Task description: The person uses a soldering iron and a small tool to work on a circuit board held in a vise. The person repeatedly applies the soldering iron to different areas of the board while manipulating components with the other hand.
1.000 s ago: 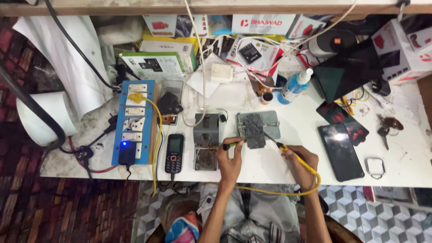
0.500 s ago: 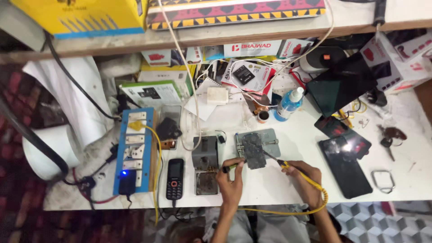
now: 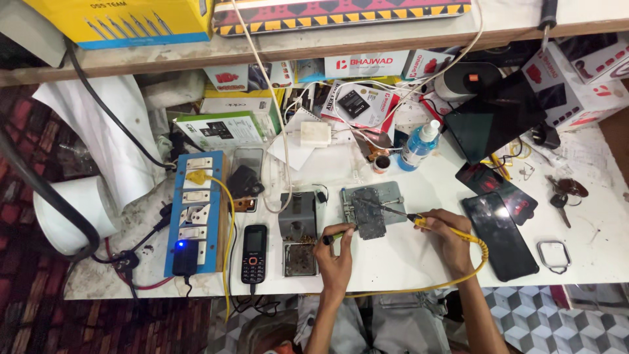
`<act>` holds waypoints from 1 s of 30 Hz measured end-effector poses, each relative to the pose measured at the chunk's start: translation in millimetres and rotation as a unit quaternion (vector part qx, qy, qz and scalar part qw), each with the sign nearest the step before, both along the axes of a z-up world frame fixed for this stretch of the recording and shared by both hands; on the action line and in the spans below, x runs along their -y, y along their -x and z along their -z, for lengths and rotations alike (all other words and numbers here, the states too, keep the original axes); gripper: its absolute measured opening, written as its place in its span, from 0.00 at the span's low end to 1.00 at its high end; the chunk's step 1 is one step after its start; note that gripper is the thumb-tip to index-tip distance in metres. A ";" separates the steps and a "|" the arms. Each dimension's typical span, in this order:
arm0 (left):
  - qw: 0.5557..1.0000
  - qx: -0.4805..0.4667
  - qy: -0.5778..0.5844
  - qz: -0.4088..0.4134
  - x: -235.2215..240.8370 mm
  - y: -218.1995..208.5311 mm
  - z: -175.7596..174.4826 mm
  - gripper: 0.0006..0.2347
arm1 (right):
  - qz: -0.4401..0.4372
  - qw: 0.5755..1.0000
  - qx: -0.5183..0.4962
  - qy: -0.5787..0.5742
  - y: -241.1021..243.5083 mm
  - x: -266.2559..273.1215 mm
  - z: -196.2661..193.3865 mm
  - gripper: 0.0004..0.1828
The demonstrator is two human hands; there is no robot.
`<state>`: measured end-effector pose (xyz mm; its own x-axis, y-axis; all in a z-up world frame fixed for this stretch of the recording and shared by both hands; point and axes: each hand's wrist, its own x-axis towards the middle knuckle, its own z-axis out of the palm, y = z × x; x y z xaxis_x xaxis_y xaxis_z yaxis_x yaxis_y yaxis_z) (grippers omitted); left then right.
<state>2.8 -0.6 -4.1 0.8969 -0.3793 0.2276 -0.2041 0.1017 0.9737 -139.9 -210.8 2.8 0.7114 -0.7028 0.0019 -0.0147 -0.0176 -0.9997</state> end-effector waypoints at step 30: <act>0.999 -0.031 0.009 0.009 0.2 3.4 -0.7 0.05 | 0.016 0.998 0.049 -0.043 5.9 4.8 22.9 0.10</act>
<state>-0.6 -0.8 -3.4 0.9025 -0.3919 0.1788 -0.1413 0.1229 0.9823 -145.9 -215.5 -20.1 0.6882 -0.7255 0.0088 0.0839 0.0676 -0.9942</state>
